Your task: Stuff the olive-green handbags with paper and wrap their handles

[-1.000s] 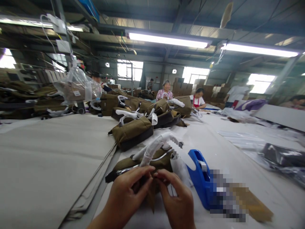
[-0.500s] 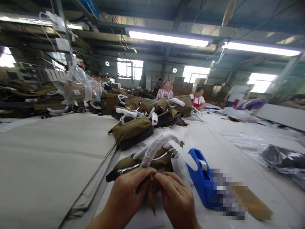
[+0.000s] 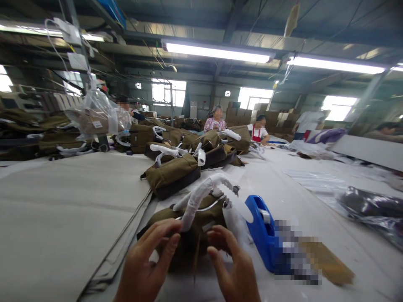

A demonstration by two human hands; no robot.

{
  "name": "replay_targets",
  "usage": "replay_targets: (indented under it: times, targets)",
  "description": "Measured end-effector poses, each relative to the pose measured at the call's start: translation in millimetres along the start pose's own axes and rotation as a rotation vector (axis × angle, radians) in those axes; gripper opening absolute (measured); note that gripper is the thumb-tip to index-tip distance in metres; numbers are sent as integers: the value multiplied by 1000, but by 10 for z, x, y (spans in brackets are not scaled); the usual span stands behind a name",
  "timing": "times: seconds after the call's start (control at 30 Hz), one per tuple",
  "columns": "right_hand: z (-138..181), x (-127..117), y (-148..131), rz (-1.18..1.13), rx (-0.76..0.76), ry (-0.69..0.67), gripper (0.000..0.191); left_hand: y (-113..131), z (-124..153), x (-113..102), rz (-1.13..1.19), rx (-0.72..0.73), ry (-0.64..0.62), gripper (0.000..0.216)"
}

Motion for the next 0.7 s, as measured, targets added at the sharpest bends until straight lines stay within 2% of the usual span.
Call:
replay_targets:
  times: [0.13,0.23,0.3,0.4,0.47,0.53,0.6,0.67,0.7]
  targets:
    - [131,53,-35,54,-72,-52,40,-33,193,-123,-93,-18,3,20]
    - [157,176,-126,66,-68,-61,46,-74,204,-147,-269,97,97,21]
    - [162,258,-198,61,-88,-93,48,-126,159,-122,-355,168,85,27]
    - [171,258,-244,11,-245,-148,26,-235,93,-78,-433,224,-37,35]
    - [178,127,-176,-5,-324,-97,13,-307,91,-93,-435,220,-9,41]
    - [174,-75,-12,60,-284,50,8,-387,134,-135,-398,149,120,51]
    - [144,-257,219,187,-137,196,15,-503,215,-152,-306,-33,208,67]
    - [69,-328,464,297,33,247,32,-653,299,-104,-122,-265,185,85]
    - [12,-310,574,325,102,229,45,-732,327,-58,-2,-363,150,93]
Point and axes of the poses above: each hand's wrist, its own z-axis away from the middle knuckle, its own x-axis out of the palm, y = z × x, the point moved 1 cm from there along -z, towards the middle knuckle, and after that the axes turned 9 degrees about z, right-handed, at the moved point
